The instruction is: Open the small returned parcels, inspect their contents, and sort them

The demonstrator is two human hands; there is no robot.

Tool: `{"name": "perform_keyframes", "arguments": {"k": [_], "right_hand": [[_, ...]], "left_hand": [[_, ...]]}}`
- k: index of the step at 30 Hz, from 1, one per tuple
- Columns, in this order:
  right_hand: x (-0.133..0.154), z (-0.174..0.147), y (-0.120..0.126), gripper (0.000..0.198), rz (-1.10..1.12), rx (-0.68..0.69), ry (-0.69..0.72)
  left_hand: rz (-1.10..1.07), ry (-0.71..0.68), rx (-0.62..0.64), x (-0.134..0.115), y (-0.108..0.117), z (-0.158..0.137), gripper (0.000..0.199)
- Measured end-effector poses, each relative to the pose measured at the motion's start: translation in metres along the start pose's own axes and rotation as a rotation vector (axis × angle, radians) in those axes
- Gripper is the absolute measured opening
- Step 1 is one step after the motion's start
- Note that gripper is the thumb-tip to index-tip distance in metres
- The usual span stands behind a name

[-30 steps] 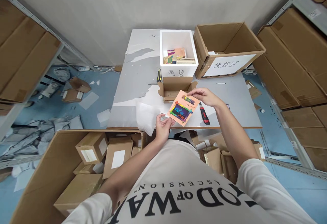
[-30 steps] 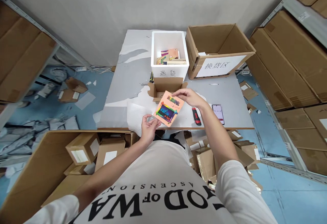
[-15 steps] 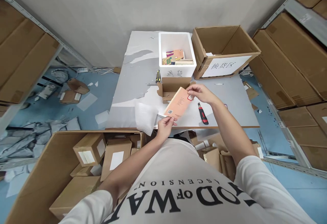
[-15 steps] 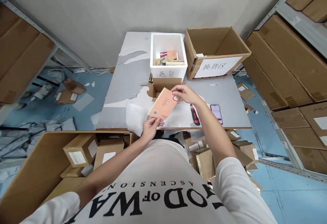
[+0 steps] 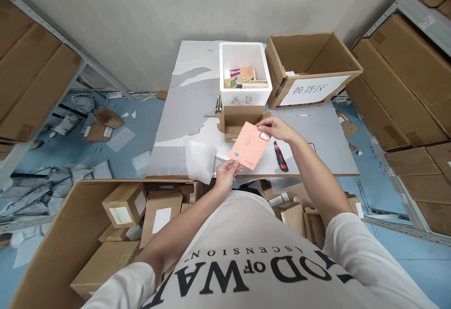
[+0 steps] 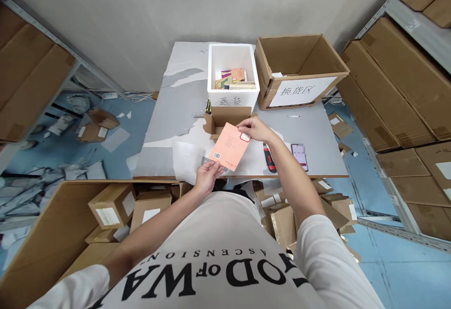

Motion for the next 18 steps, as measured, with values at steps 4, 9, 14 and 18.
{"name": "perform_keyframes", "arguments": {"k": [4, 9, 14, 18], "right_hand": [[0.001, -0.001, 0.0, 0.025, 0.033, -0.011, -0.007], [0.01, -0.002, -0.001, 0.023, 0.012, 0.025, 0.096], [0.005, -0.004, -0.006, 0.022, -0.065, 0.112, 0.09], [0.005, -0.003, -0.006, 0.024, -0.05, 0.122, 0.082]], "left_hand": [[0.002, 0.008, 0.005, 0.001, 0.0, 0.002, 0.043], [0.004, 0.004, -0.009, 0.0, 0.001, 0.004, 0.043], [-0.033, -0.05, -0.094, -0.006, 0.011, 0.01, 0.067], [-0.043, -0.065, -0.074, -0.006, 0.013, 0.014, 0.054]]}}
Point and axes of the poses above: each hand's wrist, its own z-axis towards the middle knuckle, its own y-axis out of the back of the hand, x = y × z, the point moved 9 cm from there along z, towards the middle knuckle, and after that the axes turned 3 degrees about -x, right-handed, at the moved point
